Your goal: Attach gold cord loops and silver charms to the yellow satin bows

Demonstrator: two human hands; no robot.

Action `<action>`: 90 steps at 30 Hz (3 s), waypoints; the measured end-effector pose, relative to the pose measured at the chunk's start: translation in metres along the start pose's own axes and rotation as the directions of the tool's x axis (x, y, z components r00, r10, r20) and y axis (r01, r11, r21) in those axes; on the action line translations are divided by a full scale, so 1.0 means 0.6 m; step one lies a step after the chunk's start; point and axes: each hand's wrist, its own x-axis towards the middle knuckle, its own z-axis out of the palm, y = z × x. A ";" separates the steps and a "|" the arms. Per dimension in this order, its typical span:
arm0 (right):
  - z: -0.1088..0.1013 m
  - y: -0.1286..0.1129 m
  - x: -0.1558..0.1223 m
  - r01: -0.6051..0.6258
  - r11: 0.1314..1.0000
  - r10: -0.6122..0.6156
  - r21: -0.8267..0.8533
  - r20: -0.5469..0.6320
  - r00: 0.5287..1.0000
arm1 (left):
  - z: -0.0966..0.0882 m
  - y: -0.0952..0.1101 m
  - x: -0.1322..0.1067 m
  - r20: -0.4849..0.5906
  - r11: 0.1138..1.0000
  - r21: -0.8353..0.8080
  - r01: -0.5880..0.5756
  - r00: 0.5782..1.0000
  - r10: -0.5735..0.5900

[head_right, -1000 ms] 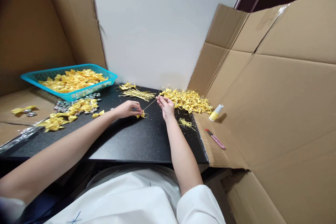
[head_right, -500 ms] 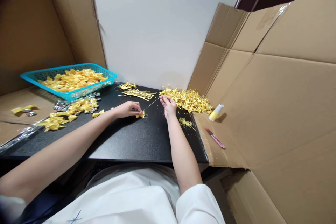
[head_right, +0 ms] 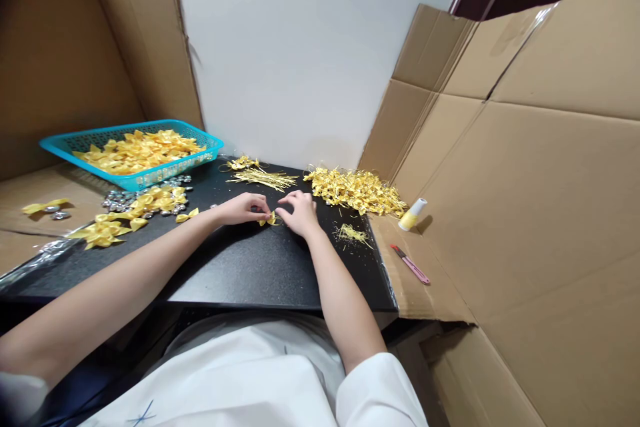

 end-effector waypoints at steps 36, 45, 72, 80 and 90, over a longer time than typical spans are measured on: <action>0.006 -0.027 -0.015 0.237 0.952 -0.213 -0.192 0.135 0.968 | -0.001 0.011 -0.005 0.080 0.984 -0.162 0.078 0.995 -0.066; 0.004 -0.024 -0.014 0.198 0.965 -0.177 -0.170 0.134 0.975 | -0.005 0.016 -0.005 0.071 0.995 -0.085 0.054 0.996 -0.048; 0.021 0.023 0.018 -0.159 0.925 0.068 0.345 0.261 0.963 | -0.014 0.016 -0.008 0.042 0.996 -0.065 0.058 0.998 -0.055; 0.013 0.036 0.028 -0.314 0.855 0.175 0.412 0.342 0.923 | -0.018 0.016 -0.009 -0.020 0.987 -0.158 0.037 0.999 -0.041; -0.016 0.031 0.021 -0.287 0.901 0.199 0.326 0.278 0.940 | -0.005 0.024 -0.004 -0.007 0.969 -0.246 0.009 1.000 -0.011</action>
